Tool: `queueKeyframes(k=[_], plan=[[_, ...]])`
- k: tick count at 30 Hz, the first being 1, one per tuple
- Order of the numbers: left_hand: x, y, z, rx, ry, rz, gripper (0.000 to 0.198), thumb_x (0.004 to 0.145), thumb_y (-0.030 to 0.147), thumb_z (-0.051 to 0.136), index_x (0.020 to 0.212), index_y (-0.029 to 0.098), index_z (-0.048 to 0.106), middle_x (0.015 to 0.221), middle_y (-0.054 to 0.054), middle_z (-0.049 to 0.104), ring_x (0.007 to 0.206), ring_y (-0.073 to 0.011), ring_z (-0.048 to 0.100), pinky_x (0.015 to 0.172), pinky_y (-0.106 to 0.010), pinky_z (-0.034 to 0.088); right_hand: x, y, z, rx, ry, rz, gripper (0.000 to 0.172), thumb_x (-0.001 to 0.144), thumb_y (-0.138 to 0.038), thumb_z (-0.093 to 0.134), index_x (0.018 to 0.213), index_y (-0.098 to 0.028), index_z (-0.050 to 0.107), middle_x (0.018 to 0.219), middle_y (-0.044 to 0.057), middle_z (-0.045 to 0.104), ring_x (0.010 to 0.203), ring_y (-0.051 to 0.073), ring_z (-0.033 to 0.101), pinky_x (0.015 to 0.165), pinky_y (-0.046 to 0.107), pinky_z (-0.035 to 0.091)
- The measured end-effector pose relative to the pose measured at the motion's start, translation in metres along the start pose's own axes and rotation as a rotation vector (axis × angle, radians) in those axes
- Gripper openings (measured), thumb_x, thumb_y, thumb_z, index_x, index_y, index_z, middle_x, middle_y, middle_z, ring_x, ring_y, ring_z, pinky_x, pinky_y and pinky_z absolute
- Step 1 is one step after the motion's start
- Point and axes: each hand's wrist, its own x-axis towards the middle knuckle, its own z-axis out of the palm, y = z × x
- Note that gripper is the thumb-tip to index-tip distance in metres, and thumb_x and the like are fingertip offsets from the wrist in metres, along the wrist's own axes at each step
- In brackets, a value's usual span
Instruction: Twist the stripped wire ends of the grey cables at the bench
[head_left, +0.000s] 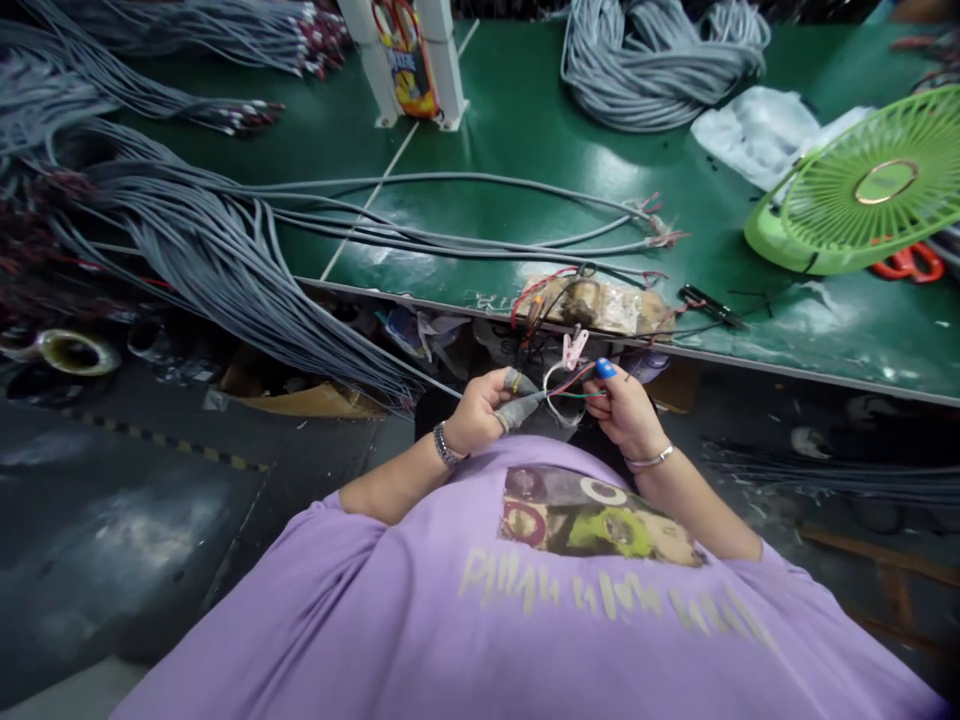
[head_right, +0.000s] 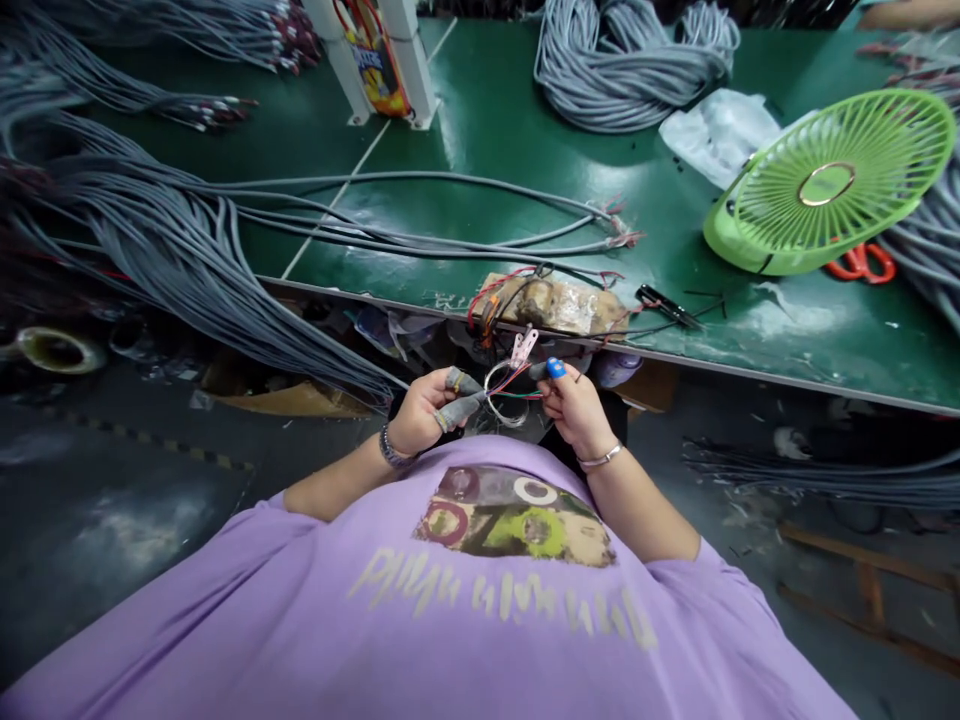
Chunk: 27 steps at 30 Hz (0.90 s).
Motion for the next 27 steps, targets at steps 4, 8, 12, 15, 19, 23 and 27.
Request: queueKeyframes(k=[4, 8, 12, 15, 19, 23, 27], plan=[[-0.020, -0.009, -0.007, 0.028, -0.001, -0.086, 0.044, 0.065, 0.046, 0.088, 0.079, 0.013, 0.062, 0.059, 0.003, 0.060, 0.046, -0.0040, 0.047, 0.045, -0.016, 0.039, -0.009, 0.002, -0.001, -0.066, -0.151, 0.101, 0.067, 0.071, -0.085, 0.060, 0.073, -0.018, 0.057, 0.056, -0.003, 0.047, 0.041, 0.003, 0.015, 0.039, 0.021, 0.007], [-0.031, -0.016, -0.010, 0.056, -0.001, -0.115, 0.044, 0.062, 0.045, 0.090, 0.077, 0.013, 0.064, 0.061, 0.002, 0.061, 0.050, -0.0050, 0.050, 0.050, -0.017, 0.042, -0.012, 0.005, 0.008, -0.154, -0.243, 0.127, 0.074, 0.064, -0.091, 0.058, 0.073, -0.017, 0.060, 0.049, -0.005, 0.039, 0.043, 0.005, 0.021, 0.041, 0.022, 0.012], [-0.033, -0.018, -0.011, 0.056, -0.018, -0.113, 0.044, 0.060, 0.044, 0.091, 0.076, 0.013, 0.064, 0.059, 0.003, 0.060, 0.049, -0.0046, 0.048, 0.049, -0.017, 0.040, -0.012, 0.007, 0.023, -0.242, -0.201, 0.114, 0.066, 0.063, -0.081, 0.071, 0.061, -0.019, 0.047, 0.048, -0.006, 0.034, 0.045, 0.006, 0.023, 0.043, 0.022, 0.017], [-0.033, -0.020, -0.011, 0.030, -0.024, -0.154, 0.044, 0.061, 0.044, 0.090, 0.078, 0.013, 0.063, 0.055, 0.005, 0.056, 0.044, -0.0032, 0.042, 0.044, -0.016, 0.034, -0.008, 0.015, 0.027, -0.381, -0.143, -0.020, 0.061, 0.067, -0.073, 0.074, 0.060, -0.019, 0.047, 0.052, -0.004, 0.041, 0.050, 0.007, 0.030, 0.048, 0.023, 0.026], [-0.035, -0.027, -0.012, -0.078, -0.027, -0.262, 0.047, 0.064, 0.049, 0.087, 0.080, 0.015, 0.060, 0.047, 0.008, 0.050, 0.036, -0.0027, 0.035, 0.037, -0.016, 0.025, 0.014, 0.031, 0.013, -0.787, -0.035, -0.242, 0.045, 0.081, -0.052, 0.067, 0.057, -0.019, 0.048, 0.056, -0.001, 0.045, 0.056, 0.011, 0.034, 0.054, 0.026, 0.026], [-0.036, -0.029, -0.015, -0.194, 0.012, -0.232, 0.046, 0.064, 0.048, 0.087, 0.079, 0.015, 0.058, 0.048, 0.008, 0.050, 0.035, -0.0027, 0.036, 0.037, -0.016, 0.025, 0.029, 0.041, -0.016, -0.978, 0.177, -0.261, 0.035, 0.076, -0.035, 0.070, 0.054, -0.020, 0.048, 0.056, 0.000, 0.045, 0.057, 0.012, 0.032, 0.054, 0.028, 0.022], [-0.029, -0.025, -0.020, -0.313, 0.130, -0.181, 0.046, 0.064, 0.047, 0.087, 0.080, 0.017, 0.056, 0.048, 0.007, 0.051, 0.036, -0.0039, 0.038, 0.036, -0.016, 0.022, 0.004, 0.030, -0.017, -0.632, 0.026, -0.201, 0.043, 0.074, -0.054, 0.074, 0.057, -0.019, 0.055, 0.053, -0.002, 0.046, 0.054, 0.011, 0.035, 0.052, 0.026, 0.028]])
